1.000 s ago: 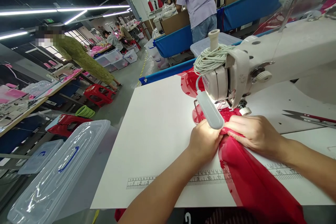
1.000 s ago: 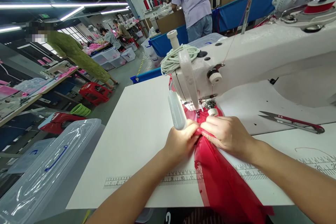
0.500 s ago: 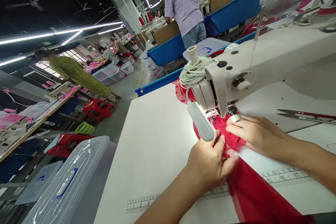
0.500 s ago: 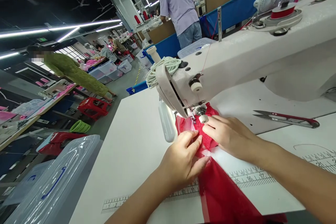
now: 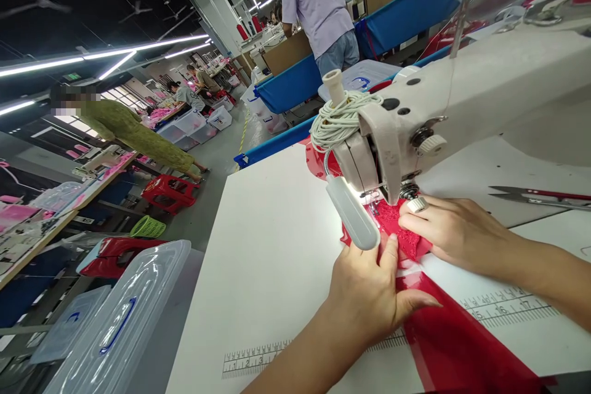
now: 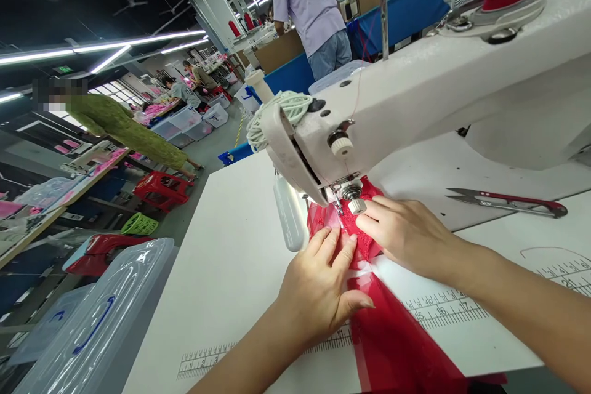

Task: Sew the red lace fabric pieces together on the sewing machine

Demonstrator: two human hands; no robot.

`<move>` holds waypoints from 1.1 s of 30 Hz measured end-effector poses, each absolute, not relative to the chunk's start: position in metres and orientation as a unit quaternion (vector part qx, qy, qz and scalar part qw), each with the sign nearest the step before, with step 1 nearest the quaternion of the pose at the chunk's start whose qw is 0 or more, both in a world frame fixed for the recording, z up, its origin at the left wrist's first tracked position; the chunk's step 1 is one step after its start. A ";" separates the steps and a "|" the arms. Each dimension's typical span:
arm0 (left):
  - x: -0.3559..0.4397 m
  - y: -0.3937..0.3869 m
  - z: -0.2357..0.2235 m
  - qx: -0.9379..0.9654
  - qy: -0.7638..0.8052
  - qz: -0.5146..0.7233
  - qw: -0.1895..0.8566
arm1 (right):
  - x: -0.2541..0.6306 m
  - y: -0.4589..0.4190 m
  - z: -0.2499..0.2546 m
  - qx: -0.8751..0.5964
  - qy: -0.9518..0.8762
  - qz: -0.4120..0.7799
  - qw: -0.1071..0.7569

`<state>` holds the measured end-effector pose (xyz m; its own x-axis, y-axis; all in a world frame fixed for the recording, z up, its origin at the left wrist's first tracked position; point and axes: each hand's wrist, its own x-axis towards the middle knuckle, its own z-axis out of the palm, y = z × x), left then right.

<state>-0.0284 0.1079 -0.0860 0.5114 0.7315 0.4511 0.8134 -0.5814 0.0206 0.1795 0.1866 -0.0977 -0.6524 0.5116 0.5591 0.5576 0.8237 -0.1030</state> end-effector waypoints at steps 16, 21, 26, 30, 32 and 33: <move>-0.032 0.114 -0.088 -0.857 -0.469 -0.161 0.140 | 0.182 0.193 -0.092 -0.290 -0.916 -0.060 0.269; -0.032 0.112 -0.086 -0.862 -0.464 -0.148 0.139 | 0.180 0.193 -0.090 -0.298 -0.914 -0.065 0.269; -0.029 0.107 -0.083 -0.863 -0.463 -0.142 0.144 | 0.179 0.192 -0.087 -0.294 -0.916 -0.045 0.270; -0.026 0.106 -0.081 -0.861 -0.452 -0.169 0.161 | 0.179 0.193 -0.091 -0.308 -0.910 -0.037 0.274; -0.024 0.106 -0.080 -0.859 -0.450 -0.180 0.165 | 0.179 0.194 -0.095 -0.320 -0.906 -0.030 0.274; -0.023 0.106 -0.080 -0.857 -0.450 -0.186 0.167 | 0.179 0.194 -0.097 -0.325 -0.905 -0.029 0.273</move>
<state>-0.0231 0.1063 -0.0801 0.5256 0.7099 0.4688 0.8338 -0.5393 -0.1181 0.1792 0.1945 -0.0967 -0.6404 0.5717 0.5129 0.6037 0.7875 -0.1240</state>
